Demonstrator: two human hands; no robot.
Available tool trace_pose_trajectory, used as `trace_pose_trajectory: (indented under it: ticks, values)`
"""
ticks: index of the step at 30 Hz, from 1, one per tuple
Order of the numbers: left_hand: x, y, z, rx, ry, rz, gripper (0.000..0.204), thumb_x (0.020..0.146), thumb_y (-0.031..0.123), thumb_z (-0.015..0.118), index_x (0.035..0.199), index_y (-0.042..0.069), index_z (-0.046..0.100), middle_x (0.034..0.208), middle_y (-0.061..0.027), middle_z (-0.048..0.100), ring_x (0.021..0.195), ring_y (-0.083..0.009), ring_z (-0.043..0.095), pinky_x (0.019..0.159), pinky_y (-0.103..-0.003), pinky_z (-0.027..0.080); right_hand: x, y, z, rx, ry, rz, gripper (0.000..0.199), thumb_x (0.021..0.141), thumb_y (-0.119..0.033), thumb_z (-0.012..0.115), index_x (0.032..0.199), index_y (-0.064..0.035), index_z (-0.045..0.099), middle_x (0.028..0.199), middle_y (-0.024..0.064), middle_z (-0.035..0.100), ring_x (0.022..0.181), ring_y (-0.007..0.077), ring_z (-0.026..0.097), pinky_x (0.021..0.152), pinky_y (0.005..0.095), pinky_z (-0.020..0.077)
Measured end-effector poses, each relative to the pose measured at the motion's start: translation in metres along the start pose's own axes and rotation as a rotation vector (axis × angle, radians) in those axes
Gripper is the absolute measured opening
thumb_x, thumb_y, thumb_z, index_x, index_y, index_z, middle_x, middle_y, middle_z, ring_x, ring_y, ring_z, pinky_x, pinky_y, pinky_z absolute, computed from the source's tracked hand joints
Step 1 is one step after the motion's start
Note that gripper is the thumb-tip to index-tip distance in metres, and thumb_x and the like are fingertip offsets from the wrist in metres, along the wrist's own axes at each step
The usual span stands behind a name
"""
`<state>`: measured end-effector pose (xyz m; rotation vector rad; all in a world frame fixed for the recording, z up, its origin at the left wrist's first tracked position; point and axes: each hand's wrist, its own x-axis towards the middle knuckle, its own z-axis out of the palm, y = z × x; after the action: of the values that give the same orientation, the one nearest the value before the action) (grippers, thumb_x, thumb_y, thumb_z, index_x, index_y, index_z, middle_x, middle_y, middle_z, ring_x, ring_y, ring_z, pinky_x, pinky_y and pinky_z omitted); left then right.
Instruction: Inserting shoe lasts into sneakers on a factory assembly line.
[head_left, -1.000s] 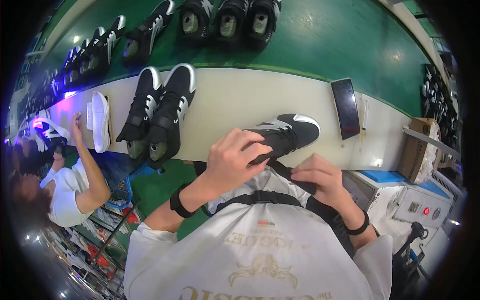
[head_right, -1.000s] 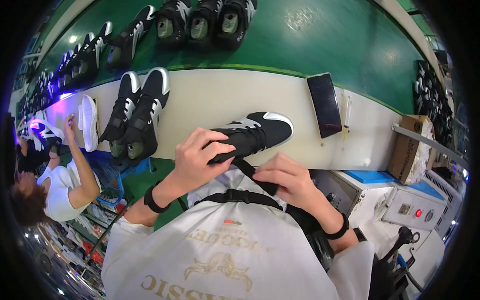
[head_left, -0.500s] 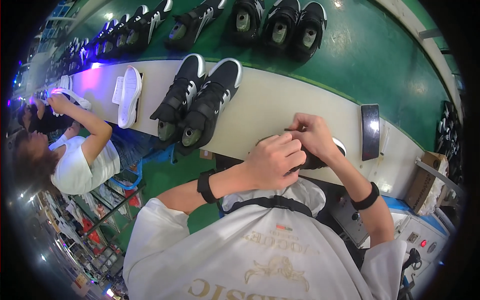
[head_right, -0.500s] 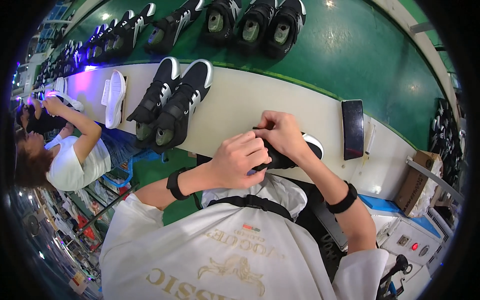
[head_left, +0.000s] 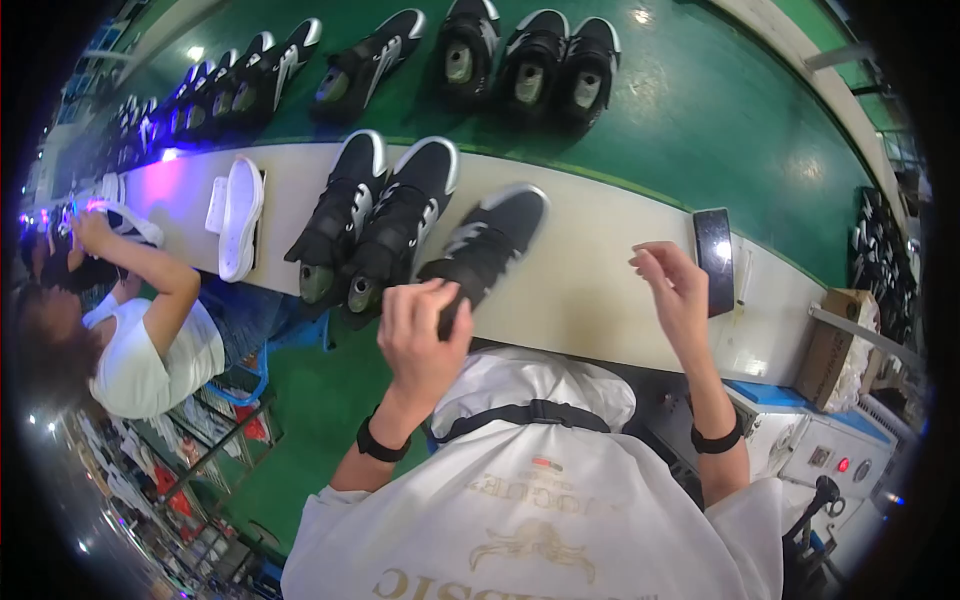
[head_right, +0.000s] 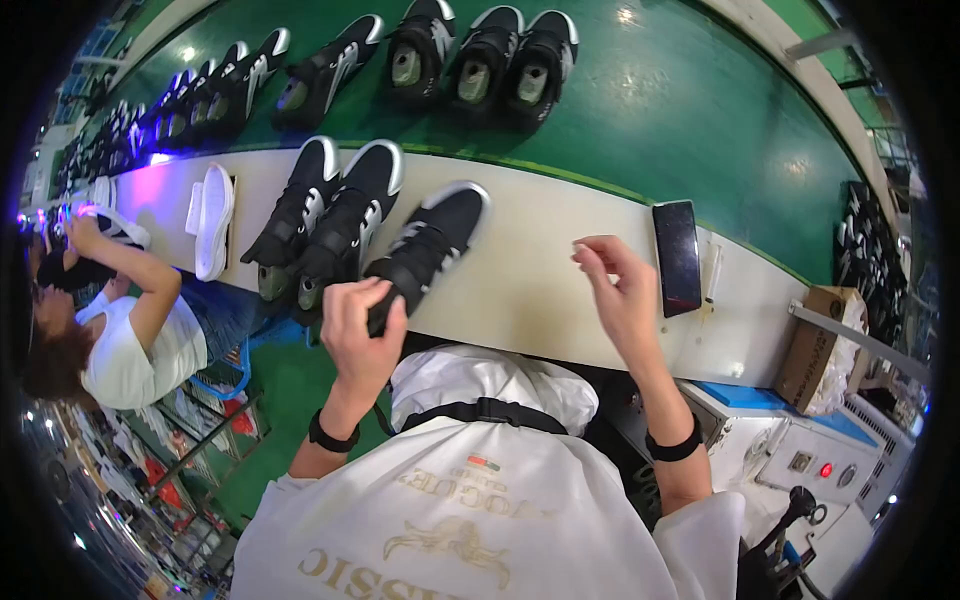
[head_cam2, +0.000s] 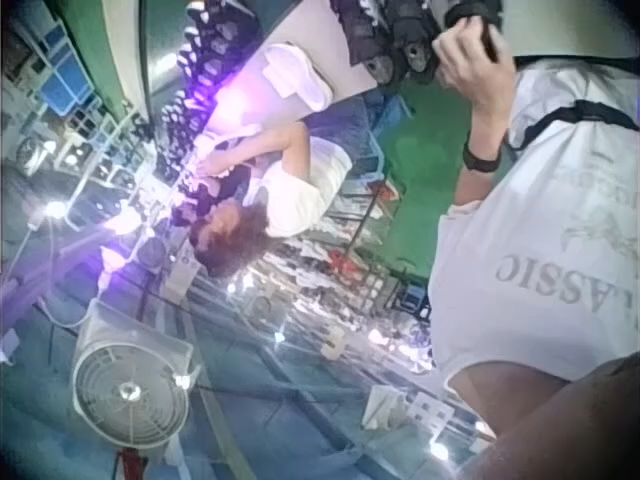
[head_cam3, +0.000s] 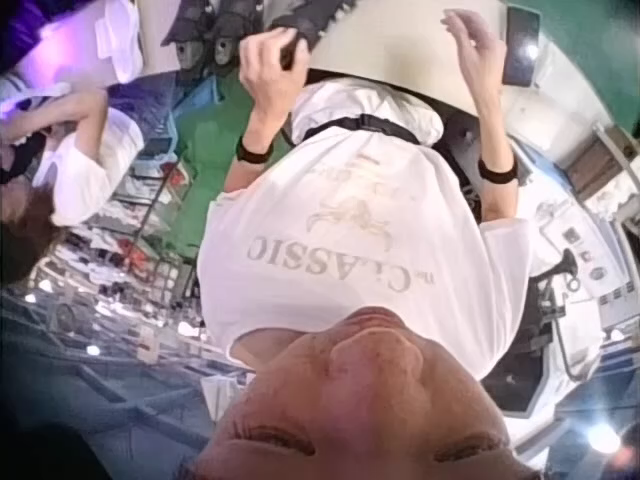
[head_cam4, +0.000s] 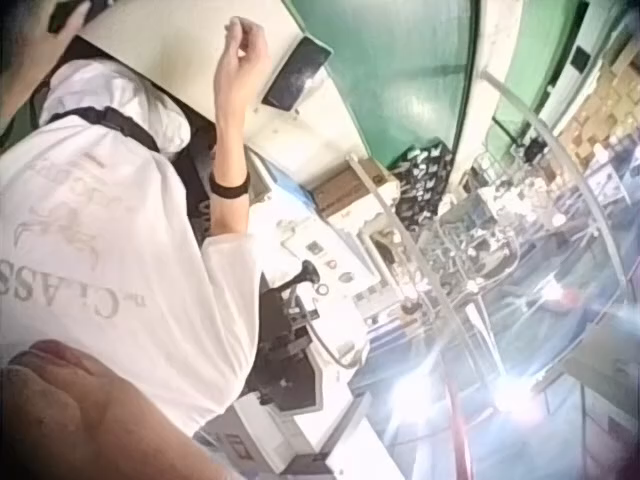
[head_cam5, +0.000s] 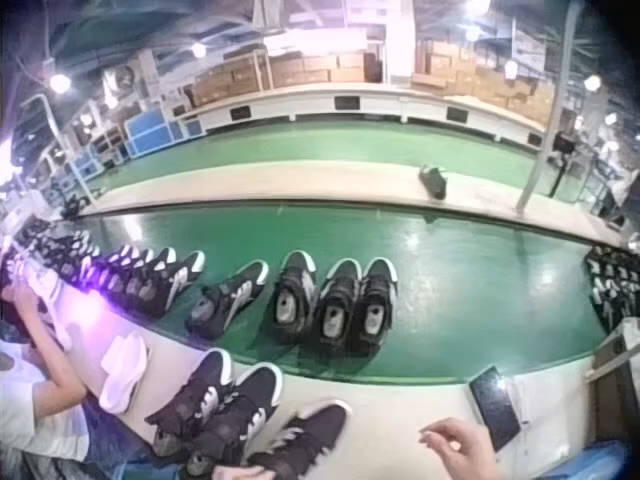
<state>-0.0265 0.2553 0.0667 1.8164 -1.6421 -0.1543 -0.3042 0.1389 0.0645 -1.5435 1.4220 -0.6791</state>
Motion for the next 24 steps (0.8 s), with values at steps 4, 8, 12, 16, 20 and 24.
trace_pose_trajectory:
  ticks: [4,8,12,16,20,24]
  values:
    - [0.006,-0.001,0.006,0.061,0.074,-0.042,0.024,0.076,0.003,0.072,0.097,0.002,0.06,0.096,-0.0145,0.061,0.088,-0.032,0.06,0.078,-0.041,0.049,-0.006,0.015,-0.047,0.082,0.117,0.065,0.018,0.098,-0.012,0.058,0.104,0.003,0.065,0.088,0.0044,0.068,0.086,0.0106,0.065,0.078,0.0238,0.0501]
    - [0.005,0.002,0.006,0.093,0.071,-0.049,0.026,0.077,0.004,0.072,0.1,0.002,0.059,0.099,-0.0148,0.061,0.09,-0.0318,0.06,0.08,-0.041,0.049,-0.02,0.026,-0.075,0.097,0.151,0.1,0.019,0.099,-0.013,0.058,0.105,0.0028,0.065,0.088,0.002,0.066,0.086,0.0089,0.062,0.079,0.0225,0.0484]
    - [0.003,0.003,0.006,0.088,0.053,-0.082,0.027,0.079,0.005,0.072,0.103,0.002,0.059,0.102,-0.0151,0.061,0.092,-0.0321,0.06,0.082,-0.041,0.049,-0.033,0.033,-0.069,0.088,0.149,0.117,0.018,0.098,-0.012,0.059,0.104,0.0036,0.065,0.088,0.0024,0.067,0.085,0.009,0.062,0.078,0.0224,0.0482]
    - [0.006,0.004,0.003,0.076,0.068,-0.069,0.027,0.077,0.008,0.073,0.102,0.005,0.062,0.103,-0.011,0.06,0.092,-0.0318,0.059,0.079,-0.042,0.049,-0.041,0.024,-0.041,-0.016,0.119,0.073,0.013,0.093,-0.008,0.063,0.1,0.0033,0.067,0.089,0.0095,0.07,0.082,0.0131,0.066,0.075,0.025,0.0497]
    - [0.008,0.007,-0.004,0.115,-0.016,-0.086,0.036,0.078,0.007,0.074,0.111,0.002,0.06,0.111,-0.0146,0.062,0.1,-0.033,0.06,0.087,-0.041,0.049,-0.05,-0.001,-0.004,-0.081,-0.074,-0.094,0.013,0.088,-0.007,0.069,0.098,0.0005,0.068,0.093,0.0143,0.069,0.083,0.0225,0.067,0.075,0.0314,0.0513]
    - [-0.004,0.017,-0.007,0.038,-0.121,-0.097,0.047,0.074,0.01,0.079,0.117,0.004,0.062,0.118,-0.0147,0.062,0.108,-0.0329,0.06,0.092,-0.041,0.048,-0.051,-0.026,0.043,-0.07,-0.204,-0.404,0.046,0.081,-0.018,0.074,0.123,-0.005,0.061,0.127,0.0165,0.059,0.119,0.0355,0.054,0.097,0.0446,0.0463]
